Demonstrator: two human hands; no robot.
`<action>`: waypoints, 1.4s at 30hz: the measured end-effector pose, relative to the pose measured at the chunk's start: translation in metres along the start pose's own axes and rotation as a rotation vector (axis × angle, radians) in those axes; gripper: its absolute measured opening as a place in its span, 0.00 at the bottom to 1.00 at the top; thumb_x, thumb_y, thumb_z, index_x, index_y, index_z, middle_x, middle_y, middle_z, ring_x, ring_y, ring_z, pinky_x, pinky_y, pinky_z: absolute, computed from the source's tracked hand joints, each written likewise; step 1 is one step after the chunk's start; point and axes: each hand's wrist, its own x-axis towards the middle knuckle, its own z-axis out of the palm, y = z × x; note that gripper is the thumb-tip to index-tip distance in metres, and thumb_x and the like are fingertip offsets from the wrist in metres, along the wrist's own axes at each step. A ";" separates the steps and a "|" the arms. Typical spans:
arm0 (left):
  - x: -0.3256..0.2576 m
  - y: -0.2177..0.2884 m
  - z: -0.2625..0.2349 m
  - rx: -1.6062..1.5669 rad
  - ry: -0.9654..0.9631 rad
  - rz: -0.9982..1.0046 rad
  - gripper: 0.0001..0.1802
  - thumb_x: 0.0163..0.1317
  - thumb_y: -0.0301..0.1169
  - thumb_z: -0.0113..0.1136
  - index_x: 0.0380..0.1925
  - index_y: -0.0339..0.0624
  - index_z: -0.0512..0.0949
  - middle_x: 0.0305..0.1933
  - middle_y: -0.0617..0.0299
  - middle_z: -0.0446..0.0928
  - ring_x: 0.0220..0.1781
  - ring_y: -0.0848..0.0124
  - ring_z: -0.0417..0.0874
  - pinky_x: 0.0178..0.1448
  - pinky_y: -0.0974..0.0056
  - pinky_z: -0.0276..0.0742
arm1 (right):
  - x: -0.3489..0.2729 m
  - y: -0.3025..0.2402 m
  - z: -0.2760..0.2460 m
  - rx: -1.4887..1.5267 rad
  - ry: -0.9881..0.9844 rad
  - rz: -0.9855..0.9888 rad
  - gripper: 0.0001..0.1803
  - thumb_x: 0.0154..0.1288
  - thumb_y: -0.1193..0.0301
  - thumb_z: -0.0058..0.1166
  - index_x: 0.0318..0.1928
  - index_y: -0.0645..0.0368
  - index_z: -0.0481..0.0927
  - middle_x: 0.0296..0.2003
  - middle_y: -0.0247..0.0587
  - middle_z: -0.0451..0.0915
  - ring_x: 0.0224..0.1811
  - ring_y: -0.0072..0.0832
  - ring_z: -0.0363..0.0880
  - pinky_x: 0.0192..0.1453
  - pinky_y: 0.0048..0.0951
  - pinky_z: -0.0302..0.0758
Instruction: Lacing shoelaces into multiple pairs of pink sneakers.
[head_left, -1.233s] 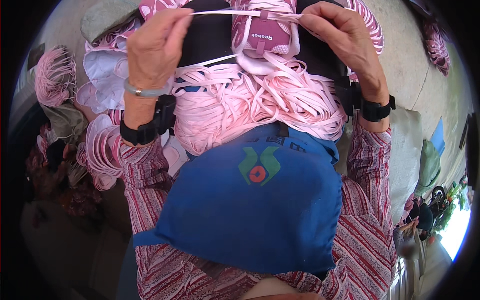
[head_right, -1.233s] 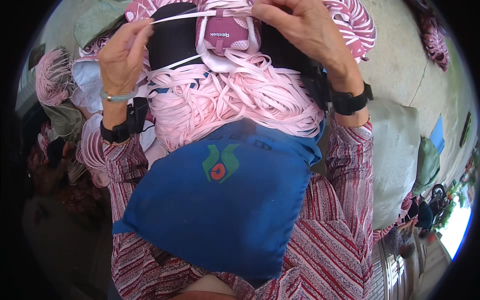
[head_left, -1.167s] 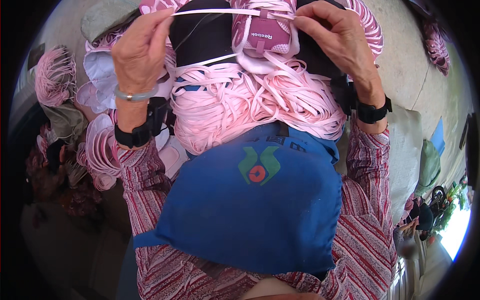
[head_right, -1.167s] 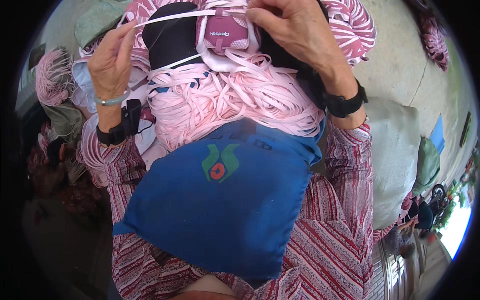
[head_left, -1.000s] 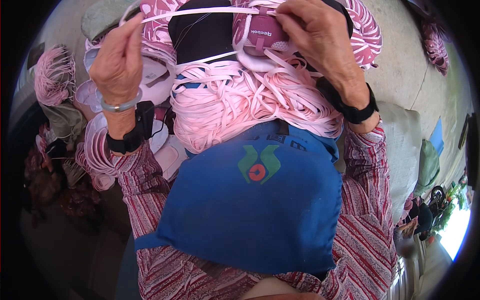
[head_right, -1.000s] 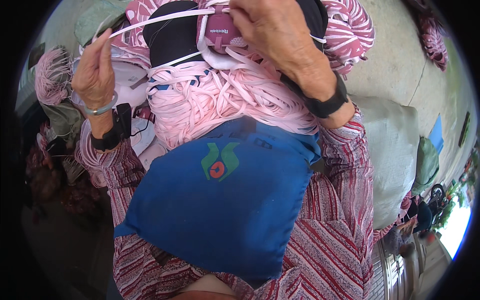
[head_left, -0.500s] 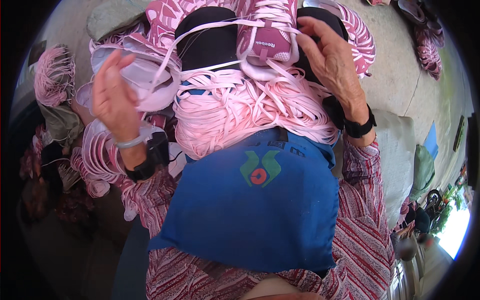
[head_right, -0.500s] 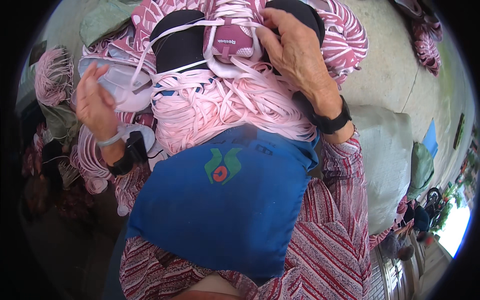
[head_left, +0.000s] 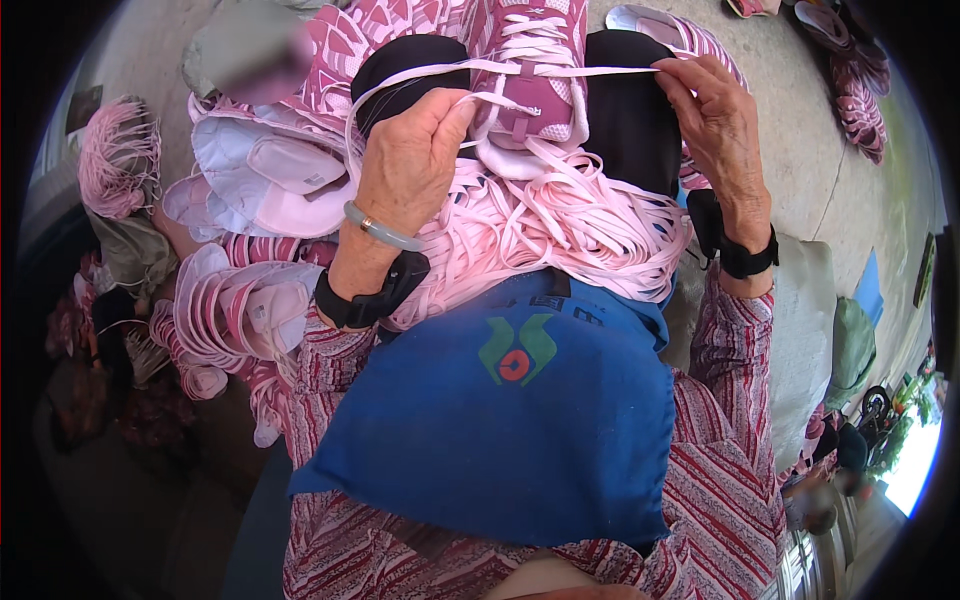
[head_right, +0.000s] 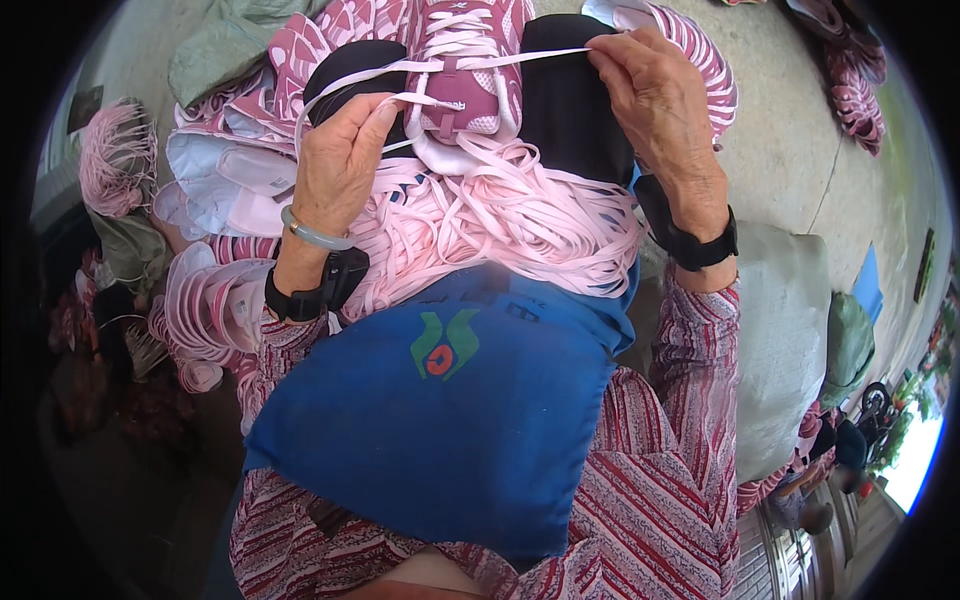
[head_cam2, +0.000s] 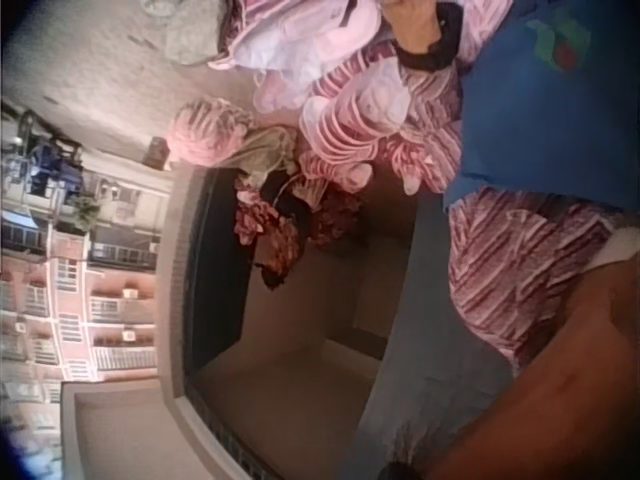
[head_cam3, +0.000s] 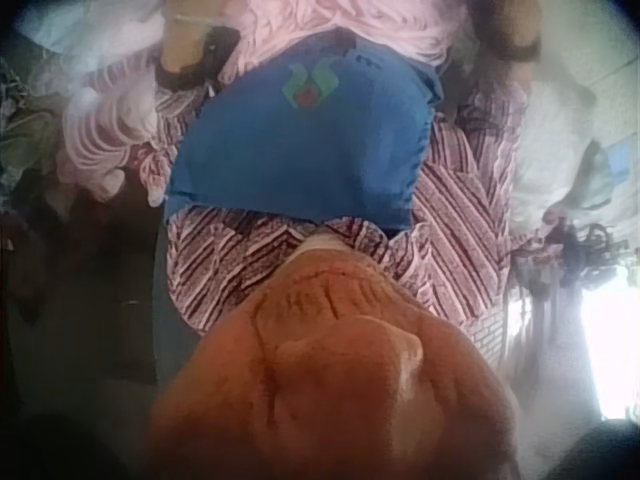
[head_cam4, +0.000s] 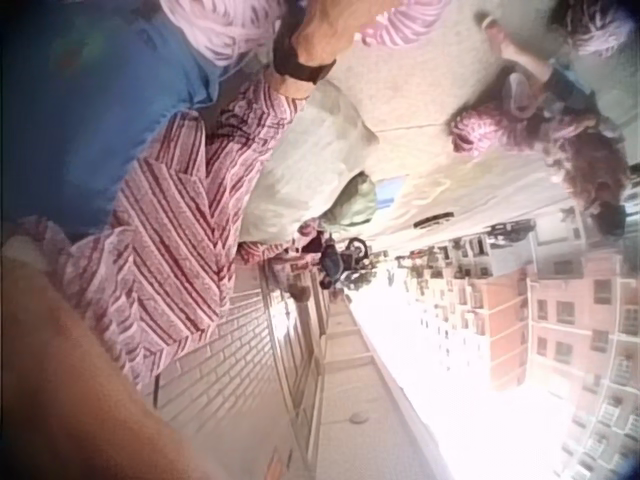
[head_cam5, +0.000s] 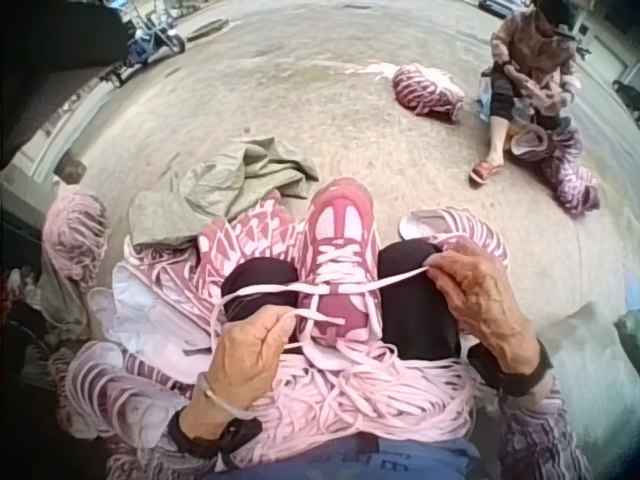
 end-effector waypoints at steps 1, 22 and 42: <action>0.001 -0.001 -0.002 0.051 -0.005 0.005 0.13 0.69 0.33 0.52 0.45 0.36 0.79 0.23 0.65 0.75 0.28 0.81 0.72 0.33 0.74 0.69 | -0.001 0.002 -0.003 -0.081 0.017 0.007 0.09 0.63 0.72 0.56 0.42 0.63 0.81 0.35 0.44 0.82 0.33 0.33 0.81 0.39 0.26 0.76; 0.012 -0.016 -0.010 0.204 0.145 0.078 0.13 0.63 0.36 0.58 0.41 0.39 0.81 0.34 0.52 0.82 0.34 0.63 0.82 0.40 0.65 0.77 | -0.003 -0.051 -0.004 0.374 -0.325 0.270 0.10 0.60 0.70 0.62 0.39 0.61 0.80 0.24 0.32 0.75 0.25 0.17 0.71 0.29 0.20 0.69; 0.021 -0.021 -0.002 0.170 0.128 0.038 0.12 0.63 0.35 0.60 0.41 0.40 0.82 0.34 0.56 0.83 0.35 0.70 0.84 0.39 0.69 0.77 | -0.001 -0.066 -0.008 0.804 -0.332 0.355 0.10 0.67 0.77 0.47 0.47 0.63 0.78 0.31 0.25 0.71 0.26 0.09 0.65 0.29 0.12 0.62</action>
